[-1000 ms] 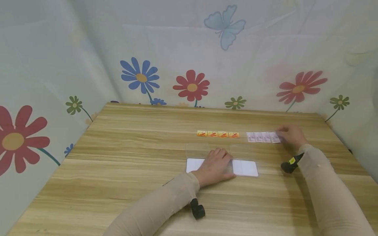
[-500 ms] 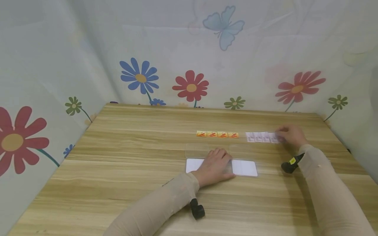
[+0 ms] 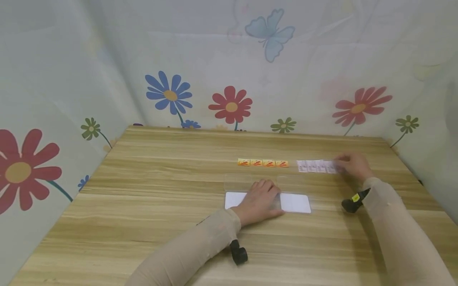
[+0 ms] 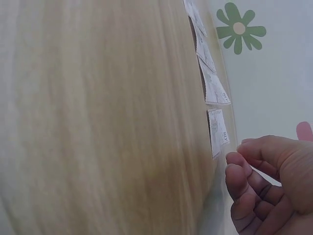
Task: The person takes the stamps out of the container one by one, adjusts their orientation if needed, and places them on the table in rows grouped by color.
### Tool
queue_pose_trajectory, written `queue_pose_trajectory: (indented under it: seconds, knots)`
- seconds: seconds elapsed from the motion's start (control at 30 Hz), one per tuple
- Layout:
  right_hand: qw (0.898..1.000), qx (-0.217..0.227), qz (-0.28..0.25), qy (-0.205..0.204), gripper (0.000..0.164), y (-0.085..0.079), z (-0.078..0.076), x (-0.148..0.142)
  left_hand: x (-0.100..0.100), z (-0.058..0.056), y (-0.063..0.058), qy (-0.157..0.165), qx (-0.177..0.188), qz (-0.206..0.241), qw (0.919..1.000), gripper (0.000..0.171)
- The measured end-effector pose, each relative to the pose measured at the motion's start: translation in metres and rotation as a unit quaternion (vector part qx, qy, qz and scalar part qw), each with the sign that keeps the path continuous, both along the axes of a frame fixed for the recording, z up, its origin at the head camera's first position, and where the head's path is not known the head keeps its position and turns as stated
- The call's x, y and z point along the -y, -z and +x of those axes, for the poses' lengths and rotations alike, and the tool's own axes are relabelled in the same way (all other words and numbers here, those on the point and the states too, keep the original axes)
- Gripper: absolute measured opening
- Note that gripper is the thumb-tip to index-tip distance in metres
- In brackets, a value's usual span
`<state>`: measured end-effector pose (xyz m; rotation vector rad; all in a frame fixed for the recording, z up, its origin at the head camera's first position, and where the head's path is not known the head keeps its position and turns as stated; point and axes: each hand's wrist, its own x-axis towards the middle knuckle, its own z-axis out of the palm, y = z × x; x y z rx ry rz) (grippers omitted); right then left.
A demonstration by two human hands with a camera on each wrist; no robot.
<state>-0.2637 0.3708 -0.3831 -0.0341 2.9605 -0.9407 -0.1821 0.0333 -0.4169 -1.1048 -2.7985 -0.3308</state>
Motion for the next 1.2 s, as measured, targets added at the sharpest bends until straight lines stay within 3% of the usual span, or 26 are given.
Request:
queue_pose_trajectory:
  seconds: [0.4,0.6,0.73,0.9,1.2]
  knots:
    - [1.000,-0.012,-0.005,0.007,0.033,-0.008,0.009,0.005,0.001,-0.002,-0.004,0.001,-0.002,-0.005,1.0000,0.057]
    - [1.000,0.005,-0.019,0.009,0.037,-0.009,0.015,0.008,0.001,-0.002,-0.001,-0.001,-0.003,-0.002,1.0000,0.057]
    - [1.000,-0.014,-0.011,0.004,0.038,-0.006,0.021,0.008,0.000,0.001,0.001,0.003,0.000,-0.007,1.0000,0.057]
    - [0.999,-0.033,-0.003,0.002,0.039,-0.007,0.026,0.012,-0.001,0.006,-0.005,0.007,-0.011,-0.011,0.9998,0.057]
    - [1.000,-0.003,-0.014,-0.008,0.049,-0.017,0.032,0.026,0.002,0.006,-0.022,0.006,-0.037,-0.023,0.9990,0.055]
